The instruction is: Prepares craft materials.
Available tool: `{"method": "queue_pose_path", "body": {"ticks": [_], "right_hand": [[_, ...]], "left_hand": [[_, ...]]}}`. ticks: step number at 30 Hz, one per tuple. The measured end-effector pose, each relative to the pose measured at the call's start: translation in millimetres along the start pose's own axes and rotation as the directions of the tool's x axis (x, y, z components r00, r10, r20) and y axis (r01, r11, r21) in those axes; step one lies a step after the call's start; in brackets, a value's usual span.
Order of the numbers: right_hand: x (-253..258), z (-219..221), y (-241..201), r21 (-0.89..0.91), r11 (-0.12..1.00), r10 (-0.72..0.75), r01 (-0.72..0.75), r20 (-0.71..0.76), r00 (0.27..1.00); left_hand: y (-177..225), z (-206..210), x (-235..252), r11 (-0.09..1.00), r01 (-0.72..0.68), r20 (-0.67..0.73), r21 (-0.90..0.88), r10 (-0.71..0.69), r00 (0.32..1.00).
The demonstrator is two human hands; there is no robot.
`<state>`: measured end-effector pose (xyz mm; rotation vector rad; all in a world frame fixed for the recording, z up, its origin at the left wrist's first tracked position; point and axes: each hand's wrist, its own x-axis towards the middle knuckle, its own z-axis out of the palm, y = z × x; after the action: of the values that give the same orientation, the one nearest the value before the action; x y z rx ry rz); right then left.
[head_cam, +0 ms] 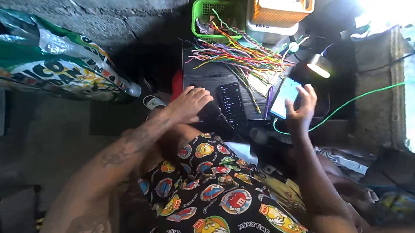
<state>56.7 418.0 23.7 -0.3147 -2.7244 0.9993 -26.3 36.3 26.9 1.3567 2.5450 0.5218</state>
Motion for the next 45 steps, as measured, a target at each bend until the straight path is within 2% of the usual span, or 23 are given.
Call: {"method": "queue_pose_path", "body": {"ticks": [2, 4, 5, 7, 9, 10, 11, 13, 17, 19, 21, 22, 24, 26, 29, 32, 34, 37, 40, 42, 45], "right_hand": [[-31.6, 16.9, -30.5, 0.211, 0.977, -0.030, 0.007, 0.104, 0.994], [-67.2, 37.7, -51.5, 0.481, 0.871, -0.082, -0.103, 0.348, 0.934], [-84.5, 49.9, -55.5, 0.575, 0.798, -0.142, -0.182, 0.471, 0.871], [-111.3, 70.7, -55.2, 0.595, 0.739, -0.263, -0.315, 0.686, 0.679], [-124.9, 84.7, -50.8, 0.504, 0.783, -0.292, -0.365, 0.815, 0.500], [-127.9, 88.9, -48.9, 0.458, 0.808, -0.270, -0.371, 0.847, 0.458], [-128.0, 91.0, -46.9, 0.418, 0.837, -0.240, -0.353, 0.860, 0.449], [-120.5, 82.5, -49.0, 0.291, 0.915, -0.129, -0.280, 0.867, 0.481], [-91.5, 29.0, -71.0, 0.058, 0.987, 0.034, -0.150, 0.836, 0.547], [-79.8, -2.5, -95.0, 0.011, 0.989, 0.075, -0.147, 0.820, 0.567], [-77.2, -22.3, -115.9, 0.040, 0.981, 0.077, -0.192, 0.822, 0.564], [-79.1, -24.9, -125.7, 0.101, 0.963, 0.049, -0.250, 0.846, 0.531], [-84.1, -19.3, -150.7, 0.251, 0.911, -0.100, -0.328, 0.904, 0.415], [-95.7, -3.1, -179.8, 0.361, 0.885, -0.261, -0.293, 0.907, 0.331], [-112.4, 11.1, -202.0, 0.430, 0.890, -0.351, -0.151, 0.858, 0.374], [-115.9, 8.3, -204.6, 0.448, 0.894, -0.426, 0.034, 0.821, 0.381], [-119.1, 1.2, -208.2, 0.415, 0.903, -0.429, 0.115, 0.840, 0.332], [-127.4, -5.1, -193.7, 0.440, 0.892, -0.453, 0.108, 0.868, 0.204], [-134.2, -10.3, -173.0, 0.508, 0.859, -0.512, 0.064, 0.847, 0.143], [-133.6, -15.0, -162.5, 0.495, 0.867, -0.498, 0.057, 0.863, 0.082], [-130.5, -16.4, -146.3, 0.479, 0.877, -0.480, 0.025, 0.876, 0.039]], "left_hand": [[18.6, -8.2, -24.4, 0.996, -0.076, -0.149, 0.054, 0.083, 0.985], [39.5, -16.1, -49.7, 0.988, -0.099, -0.232, 0.119, 0.125, 0.965], [47.4, -17.0, -62.5, 0.986, -0.106, -0.255, 0.127, 0.135, 0.958], [55.2, -12.9, -87.5, 0.993, -0.084, -0.272, 0.081, 0.104, 0.957], [57.0, -7.1, -110.6, 0.999, -0.001, -0.220, -0.047, -0.009, 0.975], [58.5, -7.7, -120.9, 0.991, 0.057, -0.162, -0.121, -0.076, 0.984], [60.3, -10.0, -130.2, 0.977, 0.114, -0.106, -0.182, -0.135, 0.985], [59.1, -12.2, -148.2, 0.953, 0.202, -0.027, -0.225, -0.214, 0.976], [51.4, -18.0, -179.6, 0.932, 0.314, 0.001, -0.181, -0.319, 0.948], [52.5, -22.0, -188.1, 0.930, 0.331, -0.052, -0.162, -0.343, 0.938], [55.5, -24.5, -192.5, 0.945, 0.305, -0.155, -0.120, -0.321, 0.934], [57.9, -25.5, -193.5, 0.955, 0.278, -0.216, -0.102, -0.294, 0.931], [67.1, -31.3, -192.9, 0.970, 0.226, -0.271, -0.092, -0.242, 0.932], [81.0, -41.3, -191.1, 0.979, 0.179, -0.245, -0.096, -0.198, 0.949], [101.9, -55.9, -192.6, 0.989, 0.143, -0.166, -0.037, -0.147, 0.975], [125.0, -70.1, -198.7, 0.991, 0.125, -0.109, 0.057, -0.118, 0.987], [146.1, -74.2, -197.8, 0.988, 0.123, -0.085, 0.097, -0.115, 0.990], [179.9, -69.5, -193.1, 0.984, 0.139, -0.062, 0.109, -0.133, 0.989], [207.5, -56.8, -187.5, 0.977, 0.164, -0.062, 0.138, -0.157, 0.986], [223.1, -41.0, -183.3, 0.970, 0.193, -0.089, 0.146, -0.181, 0.979], [236.1, -16.3, -175.9, 0.960, 0.250, -0.132, 0.123, -0.234, 0.963]]}}
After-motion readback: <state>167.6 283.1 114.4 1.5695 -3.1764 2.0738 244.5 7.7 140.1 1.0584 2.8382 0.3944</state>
